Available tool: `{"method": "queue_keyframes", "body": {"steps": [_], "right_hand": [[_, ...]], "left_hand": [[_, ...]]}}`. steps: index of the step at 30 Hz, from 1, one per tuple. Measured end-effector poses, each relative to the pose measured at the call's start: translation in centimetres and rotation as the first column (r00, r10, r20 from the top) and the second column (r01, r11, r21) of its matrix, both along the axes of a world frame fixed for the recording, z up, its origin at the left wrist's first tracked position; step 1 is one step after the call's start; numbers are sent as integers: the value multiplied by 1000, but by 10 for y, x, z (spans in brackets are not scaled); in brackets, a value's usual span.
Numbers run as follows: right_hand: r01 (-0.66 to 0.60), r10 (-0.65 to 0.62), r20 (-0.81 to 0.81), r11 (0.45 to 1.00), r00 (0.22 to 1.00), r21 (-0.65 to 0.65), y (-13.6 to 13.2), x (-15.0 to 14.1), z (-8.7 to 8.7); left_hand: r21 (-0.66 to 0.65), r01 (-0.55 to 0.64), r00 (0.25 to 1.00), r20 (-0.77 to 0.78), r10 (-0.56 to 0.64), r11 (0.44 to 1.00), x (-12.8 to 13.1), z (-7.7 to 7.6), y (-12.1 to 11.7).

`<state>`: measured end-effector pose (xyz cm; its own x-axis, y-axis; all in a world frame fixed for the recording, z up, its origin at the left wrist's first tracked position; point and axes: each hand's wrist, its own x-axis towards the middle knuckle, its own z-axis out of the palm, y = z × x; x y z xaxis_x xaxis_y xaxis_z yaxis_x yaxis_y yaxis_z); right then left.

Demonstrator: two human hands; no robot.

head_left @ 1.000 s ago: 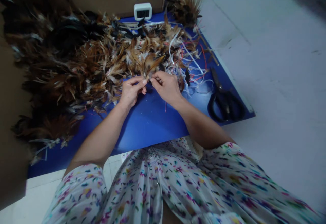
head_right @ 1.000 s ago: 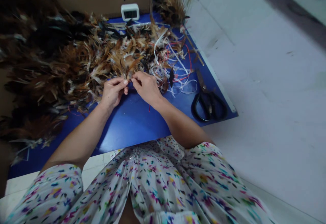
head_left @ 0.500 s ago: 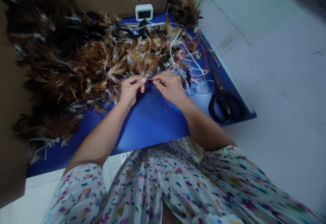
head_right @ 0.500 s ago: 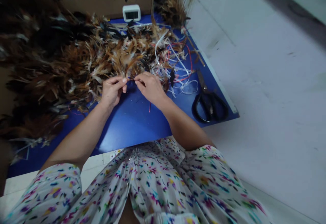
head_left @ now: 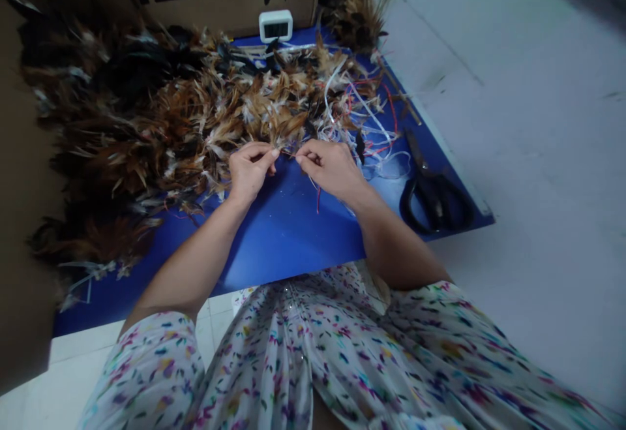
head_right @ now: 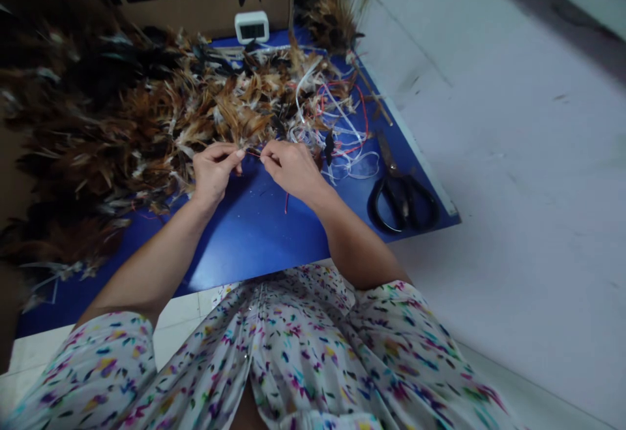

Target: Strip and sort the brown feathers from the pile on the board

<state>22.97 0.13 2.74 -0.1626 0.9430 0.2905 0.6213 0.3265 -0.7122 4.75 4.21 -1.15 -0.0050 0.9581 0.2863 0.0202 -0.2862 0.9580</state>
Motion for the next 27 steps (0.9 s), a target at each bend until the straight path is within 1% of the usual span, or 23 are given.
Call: {"method": "queue_keyframes", "body": {"steps": [3, 5, 7, 9, 11, 14, 16, 18, 20, 21, 24, 27], "right_hand": [[-26, 26, -13, 1000, 1000, -9, -4, 0, 4], [-48, 48, 22, 999, 999, 3, -6, -1, 6], [-71, 68, 92, 997, 993, 32, -9, -2, 9], [-95, 78, 200, 992, 977, 77, -12, -4, 12], [-118, 68, 336, 984, 939, 131, -15, -7, 16], [-170, 48, 513, 966, 857, 193, -17, -11, 28], [-221, 55, 592, 952, 804, 212, -15, -12, 39], [-274, 86, 644, 941, 760, 198, -7, -11, 49], [-317, 150, 637, 935, 756, 156, 6, -8, 58], [-334, 195, 595, 933, 780, 132, 15, -6, 60], [-385, 340, 396, 922, 853, 39, 42, 0, 66], [-409, 430, 207, 902, 879, -138, 65, 4, 68]], "left_hand": [[56, -22, 993, -118, 29, 998, -2, 0, 0], [126, -25, 975, -217, 53, 992, -2, 2, -2], [188, -16, 954, -290, 71, 982, -1, 3, -3], [214, 15, 940, -336, 59, 977, 0, 4, -4], [222, 66, 928, -372, 21, 973, 1, 5, -6], [237, 145, 918, -395, -41, 961, 3, 4, -10], [231, 188, 916, -392, -86, 955, 4, 4, -13], [214, 220, 916, -380, -126, 952, 4, 4, -15], [208, 249, 917, -365, -161, 946, 4, 3, -16], [215, 264, 917, -359, -175, 940, 3, 3, -16], [252, 298, 916, -347, -201, 921, 3, 5, -15], [289, 306, 915, -352, -196, 907, 2, 9, -15]]}}
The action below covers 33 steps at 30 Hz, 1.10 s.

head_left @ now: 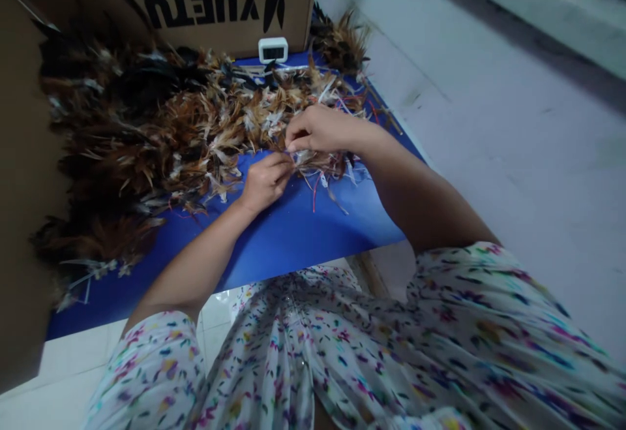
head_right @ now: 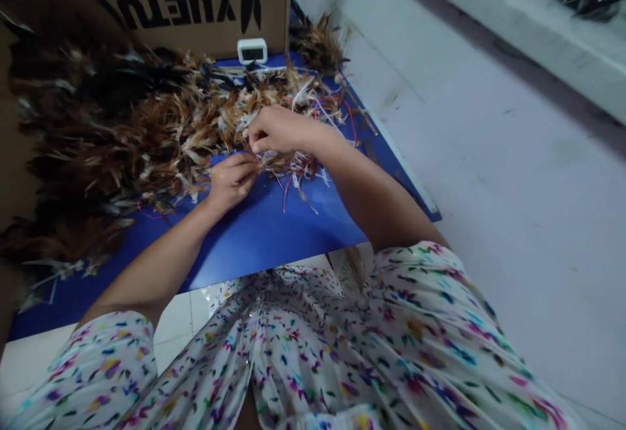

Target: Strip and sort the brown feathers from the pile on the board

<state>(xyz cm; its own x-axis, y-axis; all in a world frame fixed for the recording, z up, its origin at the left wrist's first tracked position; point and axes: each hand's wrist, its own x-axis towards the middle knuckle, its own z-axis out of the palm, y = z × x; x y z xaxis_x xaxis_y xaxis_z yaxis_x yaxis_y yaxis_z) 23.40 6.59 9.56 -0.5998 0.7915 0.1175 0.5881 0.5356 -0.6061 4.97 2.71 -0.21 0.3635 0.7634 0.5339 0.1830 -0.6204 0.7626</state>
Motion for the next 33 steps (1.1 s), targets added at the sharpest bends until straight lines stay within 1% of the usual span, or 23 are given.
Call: {"method": "queue_keyframes", "body": {"steps": [3, 5, 7, 8, 9, 11, 12, 13, 14, 15, 17, 18, 20, 22, 24, 25, 27, 30, 31, 33], "right_hand": [[13, -21, -39, 977, 999, -213, 11, 4, -2], [37, -66, -86, 954, 994, -296, 11, 7, -9], [38, -94, -154, 943, 984, -331, 6, 11, -22], [33, -104, -203, 944, 974, -329, 2, 13, -30], [22, -96, -213, 945, 972, -327, -4, 14, -38], [123, -223, -304, 941, 926, -316, -18, 15, -51], [150, -251, -305, 936, 919, -319, -26, 14, -55], [188, -274, -289, 938, 917, -293, -35, 12, -56], [208, -267, -243, 948, 933, -243, -44, 10, -55], [242, -272, -199, 957, 942, -161, -52, 8, -52], [274, -272, -54, 961, 961, 28, -67, 1, -40], [253, -259, 47, 961, 965, 113, -73, -3, -32], [195, -262, 265, 947, 928, 254, -82, -11, -15], [120, -256, 437, 942, 863, 314, -86, -19, -1], [51, -229, 521, 941, 822, 333, -83, -26, 10], [28, -215, 536, 942, 816, 335, -78, -27, 13], [8, -182, 523, 948, 833, 317, -62, -25, 15], [-19, -58, 394, 982, 917, 190, -28, -14, 10], [-34, -9, 317, 991, 948, 131, -16, -9, 7], [-61, 65, 145, 998, 987, -33, 3, 1, 0]], "left_hand": [[55, -30, 999, 14, 29, 998, 0, 4, -1], [85, -60, 997, 54, 56, 995, 0, 4, 0], [88, -105, 991, 96, 97, 991, 0, 3, 1], [82, -131, 986, 112, 122, 988, 0, 1, 3], [78, -158, 981, 122, 148, 984, -1, -1, 4], [98, -204, 974, 121, 191, 974, -1, -4, 7], [122, -223, 971, 109, 211, 967, -1, -6, 8], [152, -245, 968, 92, 233, 958, -1, -7, 9], [185, -264, 964, 68, 256, 946, -1, -8, 9], [221, -276, 961, 41, 274, 935, 0, -9, 9], [298, -265, 959, -13, 282, 917, 1, -10, 7], [338, -242, 962, -41, 271, 910, 1, -11, 6], [412, -179, 969, -85, 233, 894, 2, -11, 4], [456, -120, 975, -115, 192, 882, 2, -12, 2], [467, -65, 979, -140, 147, 882, 2, -13, 1], [464, -41, 980, -153, 126, 885, 2, -14, 1], [458, -8, 982, -165, 94, 889, 2, -14, 1], [456, -4, 991, -118, 65, 890, 1, -12, 2], [444, -15, 994, -89, 60, 896, 1, -10, 3], [386, -51, 997, -29, 67, 921, 0, -8, 4]]}}
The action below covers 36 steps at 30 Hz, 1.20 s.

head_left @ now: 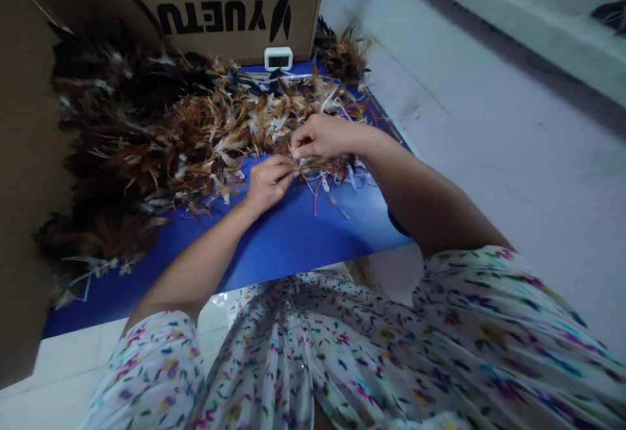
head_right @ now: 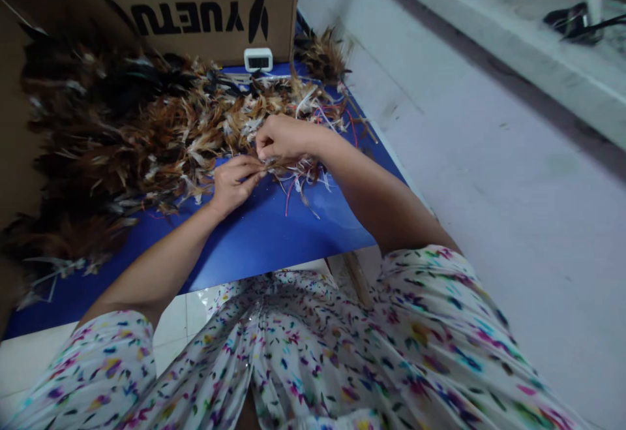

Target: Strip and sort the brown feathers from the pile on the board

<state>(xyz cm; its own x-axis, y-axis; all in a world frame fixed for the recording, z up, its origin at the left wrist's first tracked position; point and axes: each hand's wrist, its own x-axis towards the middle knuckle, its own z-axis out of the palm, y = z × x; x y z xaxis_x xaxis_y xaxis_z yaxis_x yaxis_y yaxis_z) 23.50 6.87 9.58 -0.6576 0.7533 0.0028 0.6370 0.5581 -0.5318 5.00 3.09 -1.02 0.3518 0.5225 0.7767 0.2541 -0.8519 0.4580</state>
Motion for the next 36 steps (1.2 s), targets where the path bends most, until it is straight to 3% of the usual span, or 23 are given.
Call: {"method": "queue_keyframes", "body": {"steps": [4, 8, 10, 17, 21, 26, 29, 36], "right_hand": [[104, -163, -230, 964, 960, -246, 6, 11, -18], [136, -247, -436, 954, 865, -269, -15, 11, -40], [198, -298, -462, 947, 835, -253, -27, 8, -50], [372, -395, -502, 916, 770, -150, -49, -12, -68], [388, -323, -409, 918, 853, 86, -59, -17, -62], [320, -310, -83, 892, 947, 319, -68, -18, -41], [298, -309, -19, 896, 951, 328, -69, -18, -39], [449, -381, -321, 876, 867, 174, -69, -23, -61]], "left_hand": [[-205, -53, 990, 118, 78, 977, -1, 1, 3], [-332, -79, 967, 203, 153, 940, -1, -1, 6], [-348, -103, 960, 211, 185, 932, -1, -2, 6], [-270, -270, 946, 105, 307, 924, 1, -1, 3], [-171, -304, 945, 70, 319, 937, 2, -5, 4], [-101, -252, 967, 18, 255, 962, 1, -10, 5], [-75, -251, 968, -23, 250, 965, 0, -10, 5], [-84, -280, 960, -35, 278, 956, 2, -10, 3]]}}
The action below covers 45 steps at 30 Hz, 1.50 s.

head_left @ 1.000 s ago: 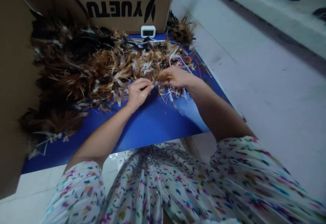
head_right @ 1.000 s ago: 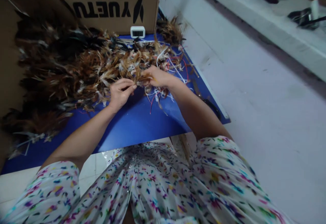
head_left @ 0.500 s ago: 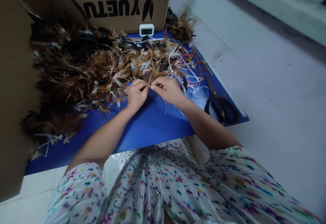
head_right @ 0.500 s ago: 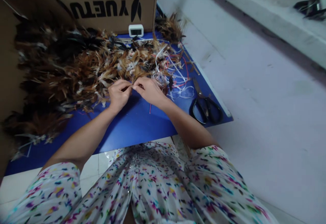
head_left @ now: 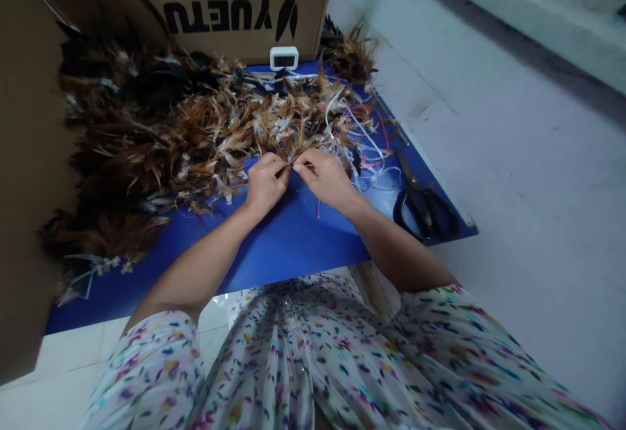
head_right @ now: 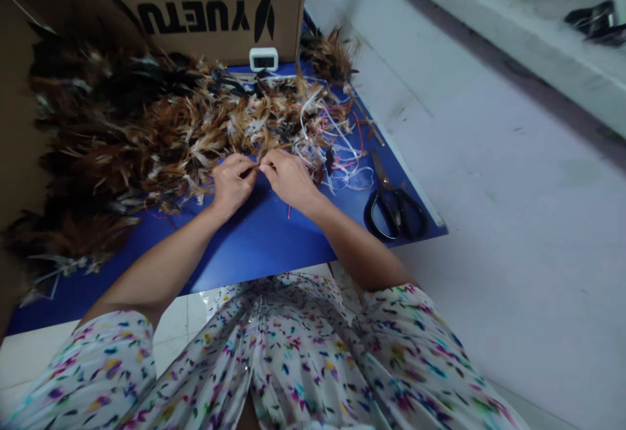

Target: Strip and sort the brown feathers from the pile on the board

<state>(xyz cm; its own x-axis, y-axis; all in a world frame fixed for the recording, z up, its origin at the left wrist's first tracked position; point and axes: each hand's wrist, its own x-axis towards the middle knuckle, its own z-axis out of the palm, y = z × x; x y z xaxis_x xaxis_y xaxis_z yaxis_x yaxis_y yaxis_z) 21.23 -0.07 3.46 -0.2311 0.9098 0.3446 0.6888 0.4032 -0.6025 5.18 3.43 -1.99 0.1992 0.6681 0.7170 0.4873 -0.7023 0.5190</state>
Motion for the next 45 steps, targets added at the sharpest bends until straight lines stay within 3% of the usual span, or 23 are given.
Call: {"method": "queue_keyframes", "body": {"steps": [4, 7, 10, 14, 19, 23, 25, 27, 31, 38, 45], "right_hand": [[36, -36, -23, 999, 999, 21, -4, -4, -6], [23, -43, 201, 994, 979, 103, -6, -5, -1], [-33, -44, 458, 987, 888, 159, -5, -4, 14], [-140, 60, 574, 985, 817, 97, 11, 3, 37], [-300, 320, 413, 947, 853, -115, 58, 21, 44], [-419, 480, 53, 810, 876, -411, 86, 35, 33], [-413, 401, -135, 769, 906, -488, 87, 39, 26], [-375, 254, -291, 770, 922, -516, 78, 38, 18], [-262, 66, -455, 885, 888, -384, 53, 26, 2], [-19, -103, -477, 969, 873, -244, 32, -5, -14], [151, -192, -492, 981, 849, -124, 26, -17, -23]], "left_hand": [[71, -21, 999, -43, 24, 997, 0, -1, -1], [107, 10, 995, -97, 0, 994, -1, -2, -1], [89, 34, 987, -162, -19, 995, -2, -3, -2], [29, 64, 969, -241, -55, 998, -5, -4, -2], [52, 173, 956, -251, -155, 984, -5, -2, 0], [87, 214, 972, -116, -204, 973, -3, 3, 1], [49, 183, 983, -33, -182, 982, -3, 6, 0], [1, 141, 989, 40, -141, 990, -3, 8, 1], [-24, 37, 991, 127, -33, 999, -4, 7, 3], [7, -97, 993, 64, 96, 995, -2, 3, 3], [101, -96, 995, -6, 97, 990, 1, 4, -3]]}}
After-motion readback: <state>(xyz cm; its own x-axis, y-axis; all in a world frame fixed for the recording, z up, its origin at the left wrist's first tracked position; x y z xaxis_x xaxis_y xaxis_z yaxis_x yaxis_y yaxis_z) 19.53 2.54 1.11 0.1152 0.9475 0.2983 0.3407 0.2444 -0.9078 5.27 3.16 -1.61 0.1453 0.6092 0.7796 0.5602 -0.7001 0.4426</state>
